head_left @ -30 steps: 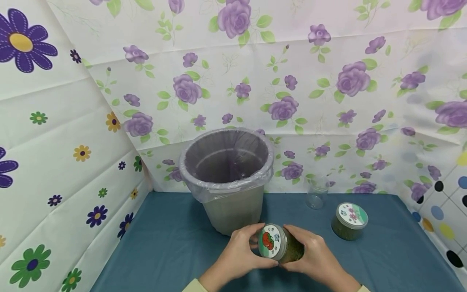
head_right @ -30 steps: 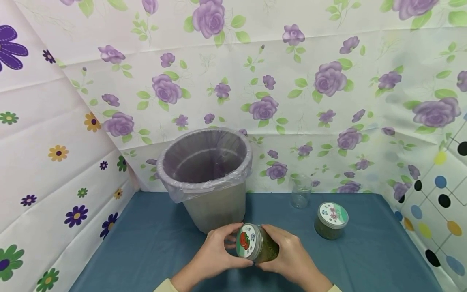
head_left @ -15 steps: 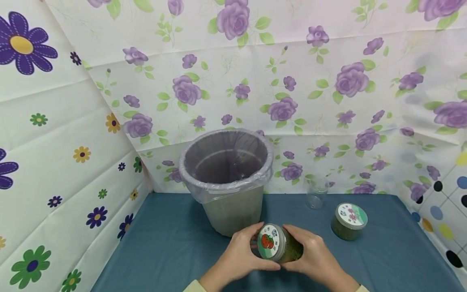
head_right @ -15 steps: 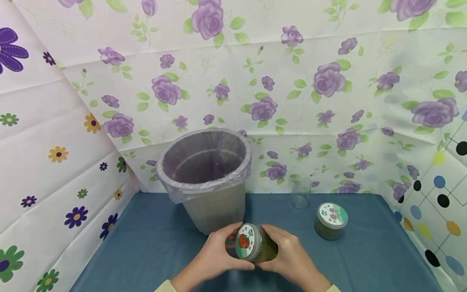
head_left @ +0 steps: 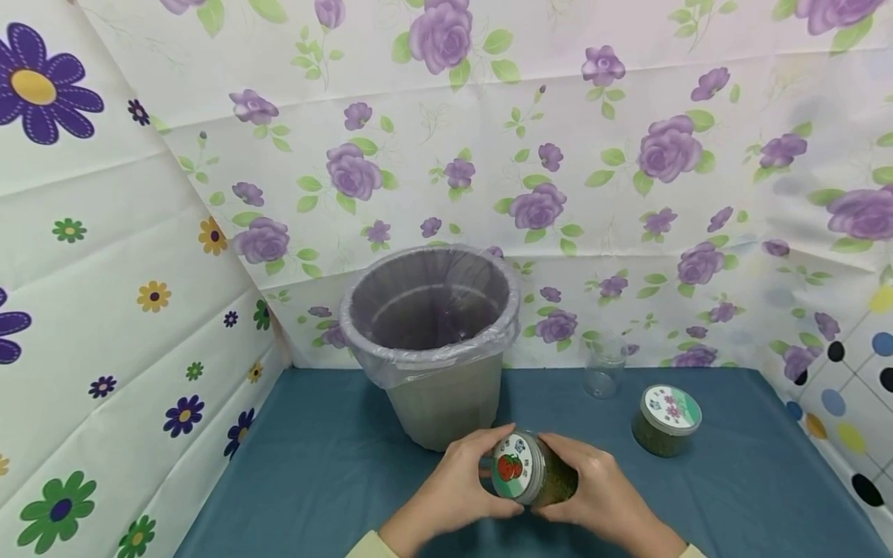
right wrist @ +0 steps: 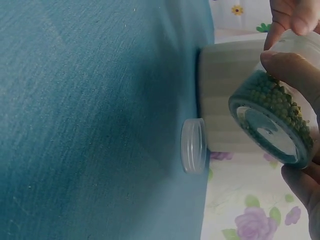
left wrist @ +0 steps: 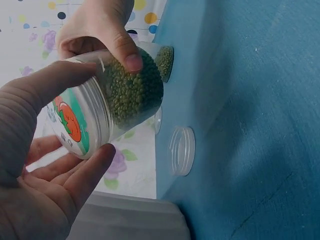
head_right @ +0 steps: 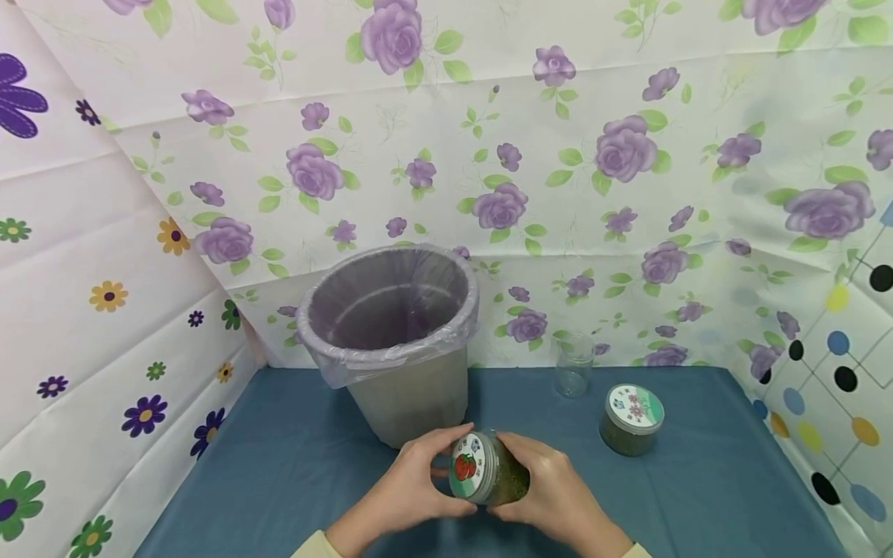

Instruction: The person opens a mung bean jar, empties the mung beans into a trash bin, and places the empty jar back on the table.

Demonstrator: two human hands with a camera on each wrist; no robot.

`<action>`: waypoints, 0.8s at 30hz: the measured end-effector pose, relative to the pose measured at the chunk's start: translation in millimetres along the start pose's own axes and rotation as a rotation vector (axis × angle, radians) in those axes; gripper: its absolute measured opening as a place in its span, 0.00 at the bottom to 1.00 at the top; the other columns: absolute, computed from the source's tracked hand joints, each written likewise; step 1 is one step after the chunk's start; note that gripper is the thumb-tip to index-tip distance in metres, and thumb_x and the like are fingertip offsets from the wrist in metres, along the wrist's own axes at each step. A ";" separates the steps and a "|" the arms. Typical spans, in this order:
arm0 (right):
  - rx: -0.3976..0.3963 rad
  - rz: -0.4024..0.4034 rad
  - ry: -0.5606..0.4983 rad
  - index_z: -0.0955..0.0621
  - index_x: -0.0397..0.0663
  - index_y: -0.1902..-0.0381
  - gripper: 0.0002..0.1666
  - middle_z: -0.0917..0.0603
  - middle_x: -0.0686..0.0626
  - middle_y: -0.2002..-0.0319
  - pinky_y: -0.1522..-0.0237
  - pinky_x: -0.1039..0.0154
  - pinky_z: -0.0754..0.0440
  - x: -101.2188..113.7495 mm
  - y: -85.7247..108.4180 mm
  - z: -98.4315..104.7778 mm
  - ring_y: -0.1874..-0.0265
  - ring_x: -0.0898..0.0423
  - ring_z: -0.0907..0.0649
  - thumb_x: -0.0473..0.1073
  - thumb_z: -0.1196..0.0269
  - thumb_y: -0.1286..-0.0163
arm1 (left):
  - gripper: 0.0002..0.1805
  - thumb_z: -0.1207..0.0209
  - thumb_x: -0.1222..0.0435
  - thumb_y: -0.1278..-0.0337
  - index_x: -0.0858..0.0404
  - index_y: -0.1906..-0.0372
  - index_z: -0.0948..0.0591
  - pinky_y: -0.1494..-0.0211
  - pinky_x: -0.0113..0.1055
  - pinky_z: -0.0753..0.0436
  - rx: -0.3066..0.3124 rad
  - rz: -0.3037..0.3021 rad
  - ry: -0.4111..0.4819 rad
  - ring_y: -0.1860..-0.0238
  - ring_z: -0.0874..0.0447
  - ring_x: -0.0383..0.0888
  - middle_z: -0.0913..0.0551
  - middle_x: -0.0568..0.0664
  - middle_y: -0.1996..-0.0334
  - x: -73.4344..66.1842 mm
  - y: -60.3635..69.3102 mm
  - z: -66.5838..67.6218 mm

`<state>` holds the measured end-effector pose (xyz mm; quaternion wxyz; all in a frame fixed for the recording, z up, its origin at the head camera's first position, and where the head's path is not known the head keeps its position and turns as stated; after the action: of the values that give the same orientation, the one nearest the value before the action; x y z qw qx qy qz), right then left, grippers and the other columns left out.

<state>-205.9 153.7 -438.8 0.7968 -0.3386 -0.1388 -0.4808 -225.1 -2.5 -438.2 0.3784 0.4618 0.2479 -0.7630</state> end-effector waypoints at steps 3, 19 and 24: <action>-0.010 0.001 0.002 0.26 0.53 0.39 0.53 0.21 0.57 0.44 0.56 0.67 0.18 -0.5 0.0 0.6 0.48 0.58 0.18 0.69 0.27 0.64 | 0.47 0.26 0.51 0.65 0.40 0.34 0.37 0.58 0.23 0.19 -0.032 0.010 0.003 0.50 0.23 0.36 0.28 0.39 0.42 1.9 0.2 0.8; -0.029 -0.012 0.007 0.27 0.58 0.38 0.53 0.22 0.58 0.43 0.55 0.67 0.18 -3.7 1.9 0.0 0.47 0.58 0.19 0.74 0.32 0.62 | 0.45 0.28 0.43 0.70 0.45 0.38 0.31 0.56 0.27 0.19 -0.127 0.009 -0.065 0.57 0.20 0.32 0.23 0.37 0.49 -0.7 3.7 4.5; -0.031 0.000 0.002 0.27 0.56 0.38 0.53 0.22 0.57 0.43 0.54 0.67 0.19 -4.5 3.1 -1.2 0.47 0.57 0.19 0.74 0.33 0.61 | 0.41 0.28 0.41 0.71 0.42 0.43 0.29 0.58 0.28 0.19 -0.150 0.006 -0.098 0.59 0.20 0.33 0.22 0.37 0.53 -2.0 3.9 5.9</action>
<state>-205.6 156.9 -443.4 0.7917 -0.3505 -0.1306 -0.4831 -224.4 -8.4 -433.9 0.4259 0.3949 0.2840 -0.7629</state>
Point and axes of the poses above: each hand's wrist, its own y-axis away from the middle knuckle, its own z-axis out of the back of the hand, x = y × z, the point moved 9 cm from there along -y, towards the middle knuckle
